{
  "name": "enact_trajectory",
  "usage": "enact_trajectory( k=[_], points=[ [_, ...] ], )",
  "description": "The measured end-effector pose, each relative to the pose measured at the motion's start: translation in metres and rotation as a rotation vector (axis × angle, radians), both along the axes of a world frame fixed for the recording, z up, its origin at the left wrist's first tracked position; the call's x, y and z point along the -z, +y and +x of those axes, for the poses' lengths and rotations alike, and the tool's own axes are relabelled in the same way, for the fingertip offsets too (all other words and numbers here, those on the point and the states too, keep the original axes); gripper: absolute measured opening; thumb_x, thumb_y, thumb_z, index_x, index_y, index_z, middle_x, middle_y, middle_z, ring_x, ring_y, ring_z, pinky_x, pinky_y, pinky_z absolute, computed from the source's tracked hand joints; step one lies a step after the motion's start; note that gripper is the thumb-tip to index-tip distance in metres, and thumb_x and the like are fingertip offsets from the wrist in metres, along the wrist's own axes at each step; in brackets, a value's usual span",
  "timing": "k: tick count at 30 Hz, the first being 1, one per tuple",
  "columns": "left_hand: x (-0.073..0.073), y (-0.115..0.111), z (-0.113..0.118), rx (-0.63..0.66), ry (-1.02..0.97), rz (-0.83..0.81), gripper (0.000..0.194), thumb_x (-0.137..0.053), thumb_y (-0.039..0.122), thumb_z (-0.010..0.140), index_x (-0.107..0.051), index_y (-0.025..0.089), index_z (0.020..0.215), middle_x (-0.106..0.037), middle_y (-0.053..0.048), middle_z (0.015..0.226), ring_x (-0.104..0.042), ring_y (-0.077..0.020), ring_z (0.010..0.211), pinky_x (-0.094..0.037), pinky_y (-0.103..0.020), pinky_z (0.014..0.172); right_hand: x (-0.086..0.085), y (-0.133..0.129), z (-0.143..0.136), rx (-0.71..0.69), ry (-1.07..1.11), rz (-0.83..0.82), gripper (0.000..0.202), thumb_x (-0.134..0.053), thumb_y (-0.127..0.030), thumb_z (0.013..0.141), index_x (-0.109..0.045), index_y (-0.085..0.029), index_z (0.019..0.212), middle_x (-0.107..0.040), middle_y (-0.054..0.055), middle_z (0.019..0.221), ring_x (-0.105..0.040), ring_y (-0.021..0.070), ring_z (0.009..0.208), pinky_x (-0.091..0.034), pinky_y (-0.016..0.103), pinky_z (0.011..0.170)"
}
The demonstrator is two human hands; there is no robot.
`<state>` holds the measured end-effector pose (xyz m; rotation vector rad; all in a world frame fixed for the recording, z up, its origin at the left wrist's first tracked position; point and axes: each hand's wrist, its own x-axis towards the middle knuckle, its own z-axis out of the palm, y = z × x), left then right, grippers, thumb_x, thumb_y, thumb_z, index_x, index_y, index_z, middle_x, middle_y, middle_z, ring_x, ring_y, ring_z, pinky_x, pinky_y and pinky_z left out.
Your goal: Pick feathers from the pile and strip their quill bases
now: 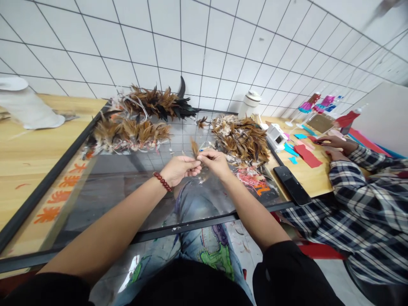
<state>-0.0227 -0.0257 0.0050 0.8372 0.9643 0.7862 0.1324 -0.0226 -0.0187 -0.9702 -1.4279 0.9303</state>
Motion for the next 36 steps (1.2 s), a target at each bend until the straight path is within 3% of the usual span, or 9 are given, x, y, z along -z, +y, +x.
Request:
enact_trajectory(
  k=[5, 9, 14, 18, 21, 25, 28, 33, 36],
  points=[
    [-0.001, -0.004, 0.001, 0.047, 0.035, 0.051, 0.014, -0.08, 0.014, 0.063, -0.069, 0.009, 0.057, -0.064, -0.007, 0.053, -0.056, -0.0081, 0.043, -0.045, -0.015, 0.042, -0.003, -0.003, 0.002, -0.107, -0.022, -0.034, 0.023, -0.069, -0.043, 0.073, -0.068, -0.021, 0.067, -0.059, -0.001, 0.07, -0.054, 0.0122, 0.068, -0.043, 0.027, 0.068],
    [0.0, -0.005, 0.0, 0.106, 0.071, 0.038, 0.021, -0.085, 0.023, 0.056, -0.069, 0.009, 0.056, -0.064, -0.007, 0.055, -0.057, -0.0084, 0.045, -0.045, -0.016, 0.043, -0.007, -0.005, 0.001, -0.152, -0.039, -0.023, 0.035, -0.069, -0.047, 0.073, -0.058, -0.019, 0.056, -0.051, -0.003, 0.062, -0.047, 0.0098, 0.061, -0.038, 0.025, 0.062],
    [0.003, -0.008, 0.002, 0.021, 0.126, 0.21, 0.026, -0.083, 0.033, 0.057, -0.072, 0.011, 0.067, -0.066, -0.004, 0.06, -0.058, -0.0095, 0.051, -0.048, -0.019, 0.05, -0.007, -0.005, -0.001, -0.002, -0.053, -0.007, 0.038, -0.069, -0.048, 0.072, -0.054, -0.018, 0.054, -0.048, -0.004, 0.06, -0.044, 0.0102, 0.062, -0.037, 0.025, 0.063],
    [0.004, -0.011, 0.004, -0.019, 0.276, 0.38, 0.025, -0.076, 0.037, 0.065, -0.07, 0.013, 0.064, -0.064, -0.002, 0.056, -0.056, -0.0098, 0.047, -0.047, -0.022, 0.05, -0.009, -0.007, -0.002, 0.006, -0.014, -0.037, 0.035, -0.069, -0.044, 0.073, -0.054, -0.019, 0.053, -0.048, -0.004, 0.059, -0.045, 0.0104, 0.062, -0.038, 0.025, 0.065],
    [0.004, -0.01, 0.002, -0.021, 0.185, 0.347, 0.029, -0.076, 0.041, 0.065, -0.07, 0.013, 0.066, -0.065, -0.003, 0.058, -0.057, -0.0107, 0.049, -0.048, -0.022, 0.05, -0.012, -0.007, 0.003, 0.077, 0.096, -0.088, 0.029, -0.068, -0.041, 0.074, -0.059, -0.019, 0.059, -0.054, -0.003, 0.064, -0.049, 0.011, 0.065, -0.041, 0.025, 0.068],
    [0.002, -0.005, -0.001, -0.153, -0.047, 0.166, 0.032, -0.08, 0.04, 0.061, -0.069, 0.012, 0.071, -0.067, -0.004, 0.064, -0.06, -0.0111, 0.055, -0.049, -0.021, 0.053, -0.014, -0.002, 0.023, 0.355, 0.181, -0.143, 0.021, -0.062, -0.039, 0.077, -0.067, -0.019, 0.081, -0.063, 0.0, 0.075, -0.054, 0.0127, 0.07, -0.044, 0.027, 0.072],
    [-0.001, 0.0, -0.004, -0.276, -0.148, 0.074, 0.035, -0.085, 0.036, 0.055, -0.068, 0.011, 0.073, -0.066, -0.003, 0.064, -0.06, -0.0099, 0.055, -0.049, -0.019, 0.051, -0.014, -0.003, 0.038, 0.403, -0.089, -0.117, 0.016, -0.061, -0.032, 0.078, -0.069, -0.018, 0.082, -0.065, 0.002, 0.081, -0.057, 0.0138, 0.074, -0.044, 0.027, 0.073],
    [0.001, 0.008, -0.007, -0.401, -0.226, -0.018, 0.037, -0.088, 0.029, 0.05, -0.068, 0.009, 0.073, -0.065, -0.002, 0.063, -0.059, -0.0077, 0.055, -0.049, -0.016, 0.05, -0.021, -0.015, 0.041, 0.253, -0.769, -0.071, 0.018, -0.053, -0.019, 0.084, -0.071, -0.022, 0.088, -0.066, 0.003, 0.091, -0.06, 0.0162, 0.088, -0.042, 0.028, 0.08],
    [0.004, 0.01, -0.009, -0.424, -0.255, -0.057, 0.035, -0.088, 0.027, 0.049, -0.069, 0.009, 0.073, -0.066, -0.003, 0.064, -0.06, -0.0082, 0.057, -0.05, -0.016, 0.051, -0.025, -0.019, 0.039, 0.315, -1.082, -0.096, 0.023, -0.049, -0.02, 0.089, -0.069, -0.024, 0.097, -0.066, 0.005, 0.096, -0.058, 0.0193, 0.094, -0.038, 0.032, 0.083]
  ],
)
